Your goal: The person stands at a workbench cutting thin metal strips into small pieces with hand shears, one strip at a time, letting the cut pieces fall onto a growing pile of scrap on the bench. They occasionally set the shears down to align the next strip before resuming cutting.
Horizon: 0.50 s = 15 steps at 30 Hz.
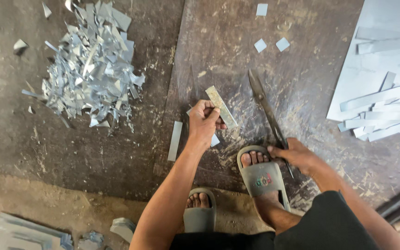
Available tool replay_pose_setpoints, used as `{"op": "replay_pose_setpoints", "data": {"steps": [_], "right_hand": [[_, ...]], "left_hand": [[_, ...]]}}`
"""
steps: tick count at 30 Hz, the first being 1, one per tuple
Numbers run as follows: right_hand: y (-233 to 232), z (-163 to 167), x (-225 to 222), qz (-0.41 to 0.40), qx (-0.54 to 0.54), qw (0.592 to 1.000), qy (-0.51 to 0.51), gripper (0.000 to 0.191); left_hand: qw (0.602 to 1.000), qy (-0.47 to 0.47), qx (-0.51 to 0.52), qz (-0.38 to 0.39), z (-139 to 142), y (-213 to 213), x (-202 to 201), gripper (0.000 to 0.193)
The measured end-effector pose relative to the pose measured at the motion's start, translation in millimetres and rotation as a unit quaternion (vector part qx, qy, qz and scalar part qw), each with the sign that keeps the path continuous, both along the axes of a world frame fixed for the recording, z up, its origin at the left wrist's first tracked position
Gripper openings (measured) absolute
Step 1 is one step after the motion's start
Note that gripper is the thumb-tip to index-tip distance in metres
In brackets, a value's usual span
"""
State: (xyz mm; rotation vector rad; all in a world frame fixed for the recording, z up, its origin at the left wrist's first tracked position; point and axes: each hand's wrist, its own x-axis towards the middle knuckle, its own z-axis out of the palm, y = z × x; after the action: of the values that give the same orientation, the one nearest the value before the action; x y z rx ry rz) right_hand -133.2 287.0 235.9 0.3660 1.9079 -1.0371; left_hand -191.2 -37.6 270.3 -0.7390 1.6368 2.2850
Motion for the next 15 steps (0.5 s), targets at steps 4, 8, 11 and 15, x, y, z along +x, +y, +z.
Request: {"op": "replay_pose_setpoints", "data": {"steps": [4, 8, 11, 15], "right_hand": [[-11, 32, 11, 0.072, 0.122, 0.972, 0.186, 0.052], [-18, 57, 5, -0.025, 0.138, 0.971, 0.193, 0.055], [-20, 65, -2, 0.085, 0.183, 0.969, 0.144, 0.054], [-24, 73, 8, -0.037, -0.022, 0.992, 0.122, 0.054]], "left_hand": [[1.0, 0.018, 0.0, 0.015, 3, 2, -7, 0.003], [0.999, 0.049, 0.005, 0.02, 9, 4, -23, 0.004], [0.996, 0.079, 0.01, 0.034, 17, 8, -41, 0.005], [0.996, 0.085, 0.012, 0.029, 28, 13, -66, 0.006]]}}
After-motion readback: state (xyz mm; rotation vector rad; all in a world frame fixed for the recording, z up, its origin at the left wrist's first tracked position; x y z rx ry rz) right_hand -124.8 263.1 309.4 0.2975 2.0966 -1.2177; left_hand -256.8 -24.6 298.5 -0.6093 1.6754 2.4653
